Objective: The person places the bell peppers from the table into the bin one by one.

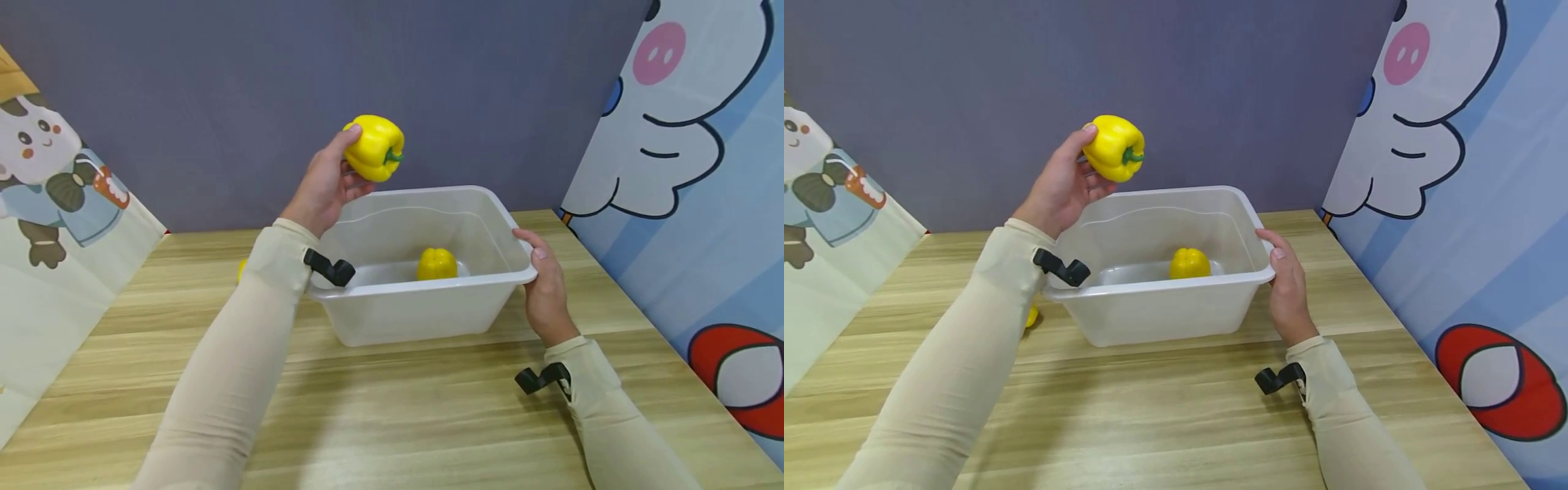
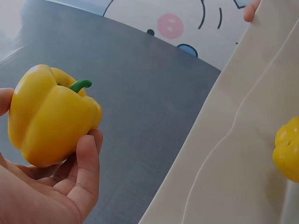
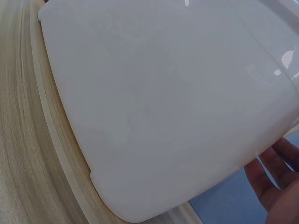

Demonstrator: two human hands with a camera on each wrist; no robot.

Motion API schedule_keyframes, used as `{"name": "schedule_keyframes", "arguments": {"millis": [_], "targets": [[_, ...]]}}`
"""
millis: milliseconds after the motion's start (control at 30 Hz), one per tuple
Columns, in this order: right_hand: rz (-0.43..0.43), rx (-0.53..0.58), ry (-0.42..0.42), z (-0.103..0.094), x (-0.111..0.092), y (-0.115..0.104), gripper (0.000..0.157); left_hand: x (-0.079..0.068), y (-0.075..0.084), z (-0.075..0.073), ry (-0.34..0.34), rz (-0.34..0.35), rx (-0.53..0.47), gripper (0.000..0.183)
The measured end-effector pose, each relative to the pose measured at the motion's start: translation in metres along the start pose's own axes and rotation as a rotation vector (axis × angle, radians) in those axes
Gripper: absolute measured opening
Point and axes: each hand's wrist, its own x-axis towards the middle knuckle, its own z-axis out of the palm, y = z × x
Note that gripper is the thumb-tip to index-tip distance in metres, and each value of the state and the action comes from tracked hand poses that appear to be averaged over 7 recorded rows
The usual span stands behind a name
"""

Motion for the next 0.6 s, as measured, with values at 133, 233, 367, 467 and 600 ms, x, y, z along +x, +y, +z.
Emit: {"name": "schedule_keyframes", "arguments": {"millis": [133, 233, 367, 467, 600], "targets": [[0.003, -0.012, 0.004, 0.0003, -0.0005, 0.0001, 0.045, 0.0032, 0.0005, 0.0027, -0.004, -0.003, 0.010, 0.045], [0.001, -0.012, 0.000, 0.0007, 0.0000, 0.0002, 0.046, 0.0052, 0.0007, 0.0050, -0.009, -0.007, 0.022, 0.045], [-0.002, -0.011, -0.018, 0.0004, 0.0004, 0.0005, 0.048, 0.0053, -0.0016, 0.0074, -0.023, 0.004, 0.066, 0.045], [-0.001, -0.007, -0.019, 0.0004, 0.0004, 0.0006, 0.048, 0.0054, -0.0043, 0.0081, -0.034, 0.011, 0.080, 0.045], [0.000, 0.000, -0.002, -0.0003, 0.0004, 0.0012, 0.046, 0.0068, -0.0071, 0.0093, -0.038, 0.009, 0.088, 0.046]]}}
